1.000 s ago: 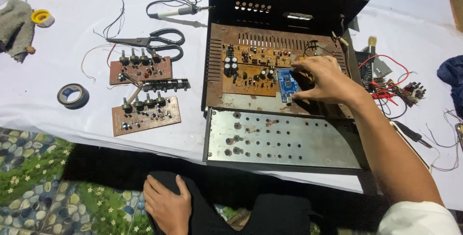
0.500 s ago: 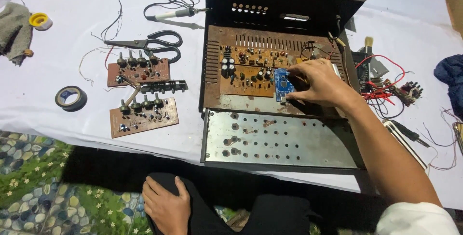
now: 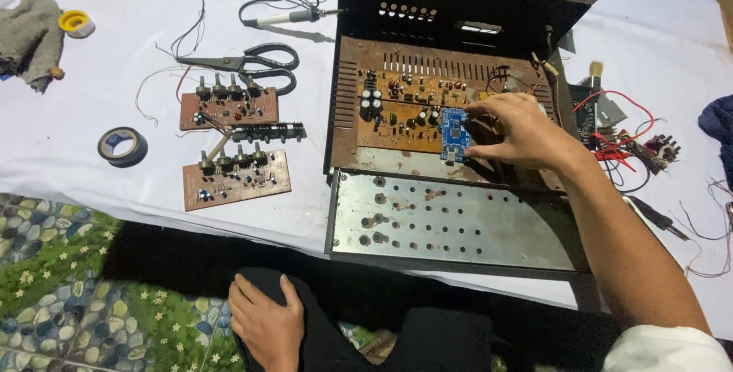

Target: Assembling and soldering electronic components onto a circuit board inside a metal chassis

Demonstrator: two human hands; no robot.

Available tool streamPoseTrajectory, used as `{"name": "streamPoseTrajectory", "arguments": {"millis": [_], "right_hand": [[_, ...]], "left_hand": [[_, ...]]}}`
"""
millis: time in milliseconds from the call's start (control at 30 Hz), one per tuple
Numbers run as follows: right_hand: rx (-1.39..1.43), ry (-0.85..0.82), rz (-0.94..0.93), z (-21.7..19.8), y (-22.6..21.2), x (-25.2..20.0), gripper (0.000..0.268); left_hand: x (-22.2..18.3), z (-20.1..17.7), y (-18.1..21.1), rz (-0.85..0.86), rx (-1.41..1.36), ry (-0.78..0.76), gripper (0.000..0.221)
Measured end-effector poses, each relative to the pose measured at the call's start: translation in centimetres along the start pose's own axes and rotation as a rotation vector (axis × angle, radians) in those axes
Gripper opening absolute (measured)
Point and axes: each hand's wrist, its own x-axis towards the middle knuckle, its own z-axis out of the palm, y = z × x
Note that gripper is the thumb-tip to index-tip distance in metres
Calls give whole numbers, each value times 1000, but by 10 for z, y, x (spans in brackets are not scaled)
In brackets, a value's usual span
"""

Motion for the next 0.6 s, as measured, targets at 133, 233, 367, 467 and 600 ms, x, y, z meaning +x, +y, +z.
{"name": "streamPoseTrajectory", "arguments": {"millis": [133, 233, 367, 467, 600], "right_hand": [[13, -67, 8, -10, -14, 1, 74], [43, -91, 20, -15, -21, 0, 74], [41, -111, 19, -13, -19, 1, 76], [22, -113, 30, -10, -13, 0, 78], [14, -98, 1, -5, -10, -4, 76]], "left_hand": [[0, -4, 4, 4, -3, 50, 78], [1, -5, 3, 6, 11, 34, 77], [1, -5, 1, 7, 8, 21, 75], [0, -7, 2, 2, -5, 41, 75], [2, -10, 4, -6, 2, 23, 76]]}}
